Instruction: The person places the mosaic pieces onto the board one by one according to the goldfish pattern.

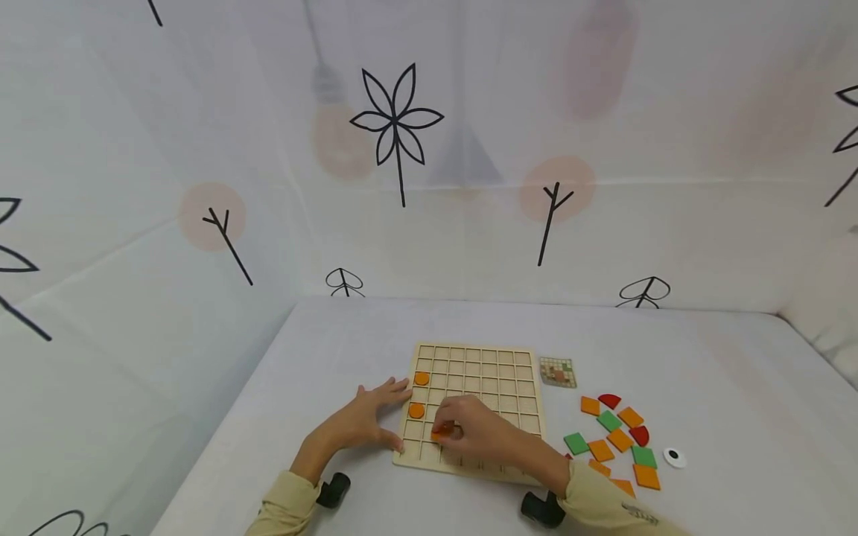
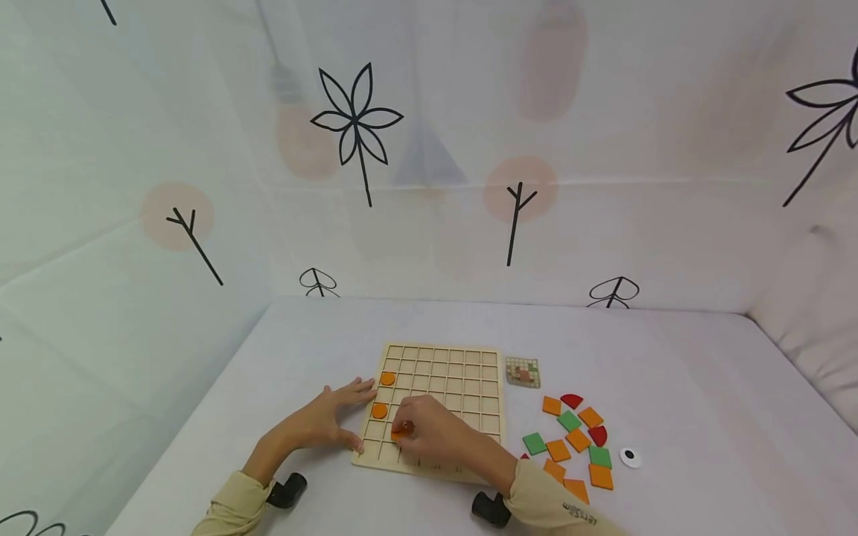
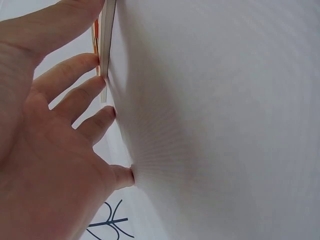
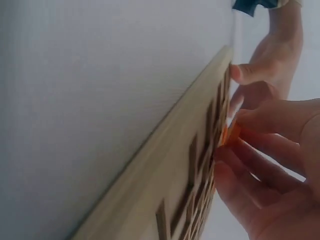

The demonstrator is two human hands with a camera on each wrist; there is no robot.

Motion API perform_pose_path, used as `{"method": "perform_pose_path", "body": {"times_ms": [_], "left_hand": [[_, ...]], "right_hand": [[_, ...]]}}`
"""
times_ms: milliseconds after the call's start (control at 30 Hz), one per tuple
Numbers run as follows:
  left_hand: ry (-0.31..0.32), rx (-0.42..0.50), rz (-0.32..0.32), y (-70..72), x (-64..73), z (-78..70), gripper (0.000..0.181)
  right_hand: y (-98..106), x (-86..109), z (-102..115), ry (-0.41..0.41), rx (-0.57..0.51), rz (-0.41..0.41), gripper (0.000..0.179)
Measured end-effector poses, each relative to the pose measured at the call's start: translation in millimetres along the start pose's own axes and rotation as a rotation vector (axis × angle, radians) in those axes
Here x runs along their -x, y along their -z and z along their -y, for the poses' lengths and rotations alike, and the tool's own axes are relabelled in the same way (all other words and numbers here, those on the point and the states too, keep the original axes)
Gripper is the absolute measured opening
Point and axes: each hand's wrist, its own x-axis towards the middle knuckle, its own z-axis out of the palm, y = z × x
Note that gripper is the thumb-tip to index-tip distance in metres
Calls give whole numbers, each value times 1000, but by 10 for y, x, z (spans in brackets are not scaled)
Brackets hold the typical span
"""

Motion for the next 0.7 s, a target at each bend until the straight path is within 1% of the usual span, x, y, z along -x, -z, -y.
{"method": "perform_pose_path", "body": {"times_ms": [133, 200, 433, 567, 700], "left_hand": [[6, -4, 1, 1, 6, -2, 86], [8, -6, 3, 6, 7, -2, 86], [23, -2, -2, 23, 2, -1, 86], [25, 4, 3, 6, -6, 10, 86], [24, 7, 1, 1, -10, 8, 87]], "right_hand": [[-56, -56, 21, 13, 84, 25, 6], [-76, -80, 35, 15, 106, 24, 6], [-85, -147, 76, -36, 87, 25, 6], [-79, -145, 81, -58, 91, 20, 5], [-67, -122, 90, -69, 104, 11, 9]]}}
